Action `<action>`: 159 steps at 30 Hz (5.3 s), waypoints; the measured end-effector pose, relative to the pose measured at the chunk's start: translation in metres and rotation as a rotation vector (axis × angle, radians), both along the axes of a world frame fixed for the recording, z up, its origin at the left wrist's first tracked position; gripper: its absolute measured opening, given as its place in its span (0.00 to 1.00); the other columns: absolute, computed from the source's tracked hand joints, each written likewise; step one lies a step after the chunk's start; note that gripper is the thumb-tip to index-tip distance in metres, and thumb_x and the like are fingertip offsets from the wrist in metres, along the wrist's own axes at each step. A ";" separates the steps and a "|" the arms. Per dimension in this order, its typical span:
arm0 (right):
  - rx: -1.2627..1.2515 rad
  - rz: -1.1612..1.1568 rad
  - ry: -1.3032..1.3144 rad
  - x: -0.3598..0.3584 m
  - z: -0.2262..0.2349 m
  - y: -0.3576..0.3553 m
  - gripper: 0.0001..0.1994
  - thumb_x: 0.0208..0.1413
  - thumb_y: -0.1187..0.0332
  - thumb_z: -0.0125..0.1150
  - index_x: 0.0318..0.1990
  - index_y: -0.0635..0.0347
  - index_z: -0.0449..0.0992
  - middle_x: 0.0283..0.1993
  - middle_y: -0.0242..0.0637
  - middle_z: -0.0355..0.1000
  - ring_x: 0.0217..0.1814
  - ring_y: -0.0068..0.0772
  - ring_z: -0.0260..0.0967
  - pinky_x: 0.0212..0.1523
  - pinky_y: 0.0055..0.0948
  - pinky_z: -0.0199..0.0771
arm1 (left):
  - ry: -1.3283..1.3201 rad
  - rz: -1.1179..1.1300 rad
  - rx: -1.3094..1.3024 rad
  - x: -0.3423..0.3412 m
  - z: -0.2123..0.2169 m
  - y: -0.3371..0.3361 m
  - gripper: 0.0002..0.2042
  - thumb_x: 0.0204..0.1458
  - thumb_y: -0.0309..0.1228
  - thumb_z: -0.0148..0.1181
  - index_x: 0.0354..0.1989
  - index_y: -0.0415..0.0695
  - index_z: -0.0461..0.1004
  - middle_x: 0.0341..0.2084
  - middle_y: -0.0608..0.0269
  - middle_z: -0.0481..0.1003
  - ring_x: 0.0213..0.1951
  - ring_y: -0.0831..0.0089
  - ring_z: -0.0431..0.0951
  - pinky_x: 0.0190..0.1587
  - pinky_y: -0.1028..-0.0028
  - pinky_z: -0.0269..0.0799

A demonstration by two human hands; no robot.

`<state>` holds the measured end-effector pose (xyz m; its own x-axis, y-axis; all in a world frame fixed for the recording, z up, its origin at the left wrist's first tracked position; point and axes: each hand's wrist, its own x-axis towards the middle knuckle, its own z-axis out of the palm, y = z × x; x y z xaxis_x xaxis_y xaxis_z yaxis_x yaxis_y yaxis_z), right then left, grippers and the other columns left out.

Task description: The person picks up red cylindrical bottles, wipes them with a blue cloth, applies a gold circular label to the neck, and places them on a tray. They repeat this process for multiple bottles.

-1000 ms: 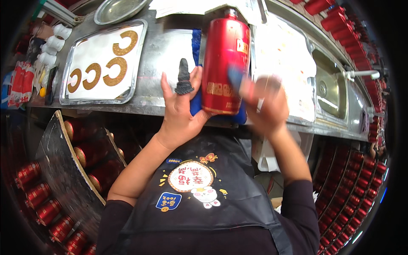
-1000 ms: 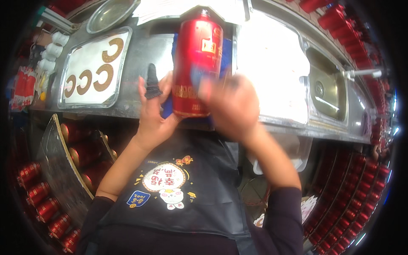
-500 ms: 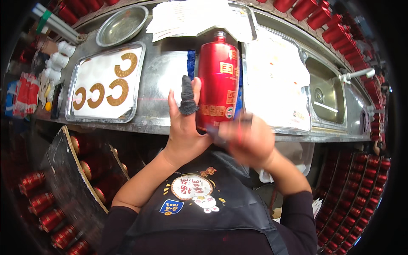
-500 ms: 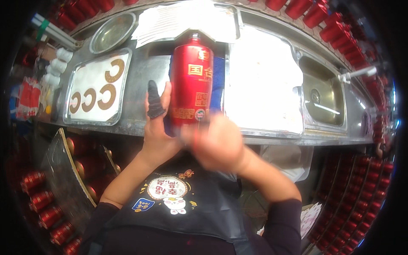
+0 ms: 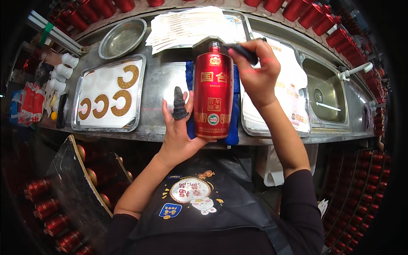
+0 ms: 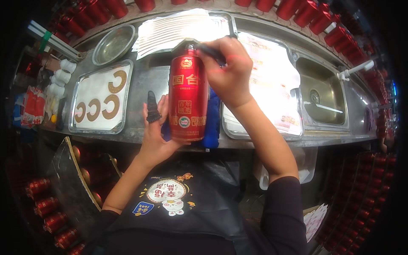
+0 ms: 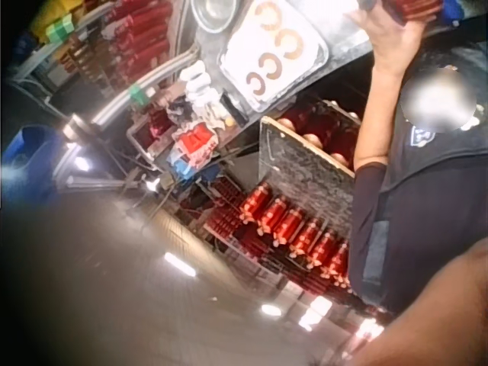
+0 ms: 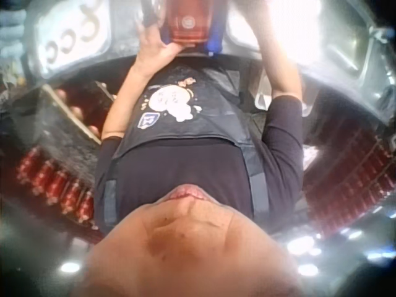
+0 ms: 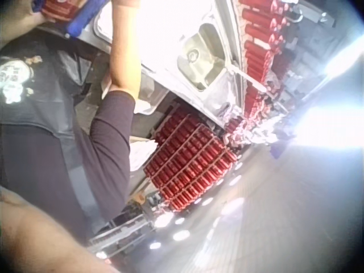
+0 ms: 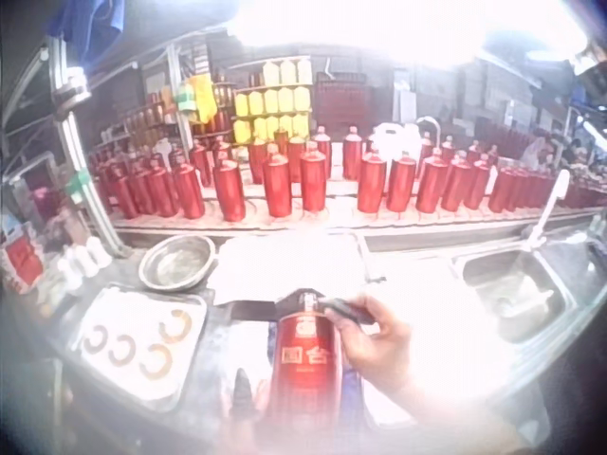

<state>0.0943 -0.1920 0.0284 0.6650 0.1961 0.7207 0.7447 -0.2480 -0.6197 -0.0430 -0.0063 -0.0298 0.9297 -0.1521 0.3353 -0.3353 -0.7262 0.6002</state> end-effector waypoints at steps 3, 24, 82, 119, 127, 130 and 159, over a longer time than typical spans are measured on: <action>-0.234 0.101 -0.445 -0.028 -0.009 -0.006 0.11 0.42 0.76 0.70 0.36 0.56 0.80 0.33 0.36 0.75 0.31 0.35 0.72 0.33 0.34 0.74 | 0.035 -0.026 -0.002 0.004 -0.005 0.003 0.51 0.46 0.49 0.73 0.73 0.38 0.50 0.72 0.49 0.56 0.74 0.53 0.53 0.72 0.40 0.20; 0.225 -0.154 0.393 -0.115 -0.059 -0.022 0.09 0.56 0.71 0.71 0.38 0.63 0.76 0.33 0.30 0.76 0.34 0.18 0.70 0.36 0.23 0.72 | 0.234 -0.056 -0.214 0.013 0.003 0.000 0.55 0.38 0.51 0.79 0.70 0.37 0.53 0.65 0.49 0.67 0.66 0.55 0.68 0.70 0.36 0.22; -0.242 0.040 -0.409 -0.058 0.000 -0.002 0.20 0.41 0.83 0.69 0.44 0.53 0.81 0.38 0.36 0.79 0.37 0.40 0.77 0.39 0.32 0.78 | 0.026 0.002 -0.103 0.009 -0.007 0.001 0.60 0.39 0.52 0.77 0.76 0.39 0.43 0.72 0.49 0.55 0.74 0.52 0.52 0.70 0.36 0.21; 0.525 -0.023 0.595 -0.028 -0.059 -0.074 0.07 0.61 0.76 0.62 0.45 0.68 0.77 0.41 0.32 0.76 0.44 0.20 0.70 0.51 0.19 0.70 | 0.133 0.303 -0.417 0.069 0.055 -0.020 0.20 0.65 0.43 0.54 0.36 0.34 0.76 0.32 0.38 0.77 0.39 0.45 0.78 0.45 0.54 0.70; -0.265 0.011 0.524 -0.108 -0.047 -0.057 0.37 0.44 0.62 0.78 0.62 0.64 0.67 0.53 0.44 0.74 0.44 0.28 0.74 0.38 0.23 0.73 | -0.143 0.337 -0.133 0.141 0.057 0.013 0.19 0.64 0.46 0.51 0.35 0.44 0.79 0.30 0.50 0.80 0.37 0.53 0.81 0.37 0.59 0.76; -0.344 -0.006 0.429 -0.099 -0.063 -0.011 0.53 0.38 0.65 0.83 0.71 0.62 0.54 0.63 0.45 0.65 0.67 0.40 0.63 0.67 0.37 0.63 | -0.038 -0.011 0.414 0.156 0.040 0.003 0.17 0.57 0.36 0.61 0.53 0.45 0.73 0.46 0.41 0.75 0.51 0.45 0.76 0.50 0.59 0.77; -0.707 1.074 -0.087 -0.167 0.040 0.173 0.42 0.41 0.79 0.68 0.69 0.62 0.62 0.61 0.48 0.71 0.28 0.26 0.55 0.29 0.22 0.64 | -0.153 2.178 0.748 -0.562 0.209 0.007 0.15 0.47 0.31 0.71 0.25 0.35 0.69 0.26 0.52 0.70 0.29 0.52 0.73 0.33 0.58 0.68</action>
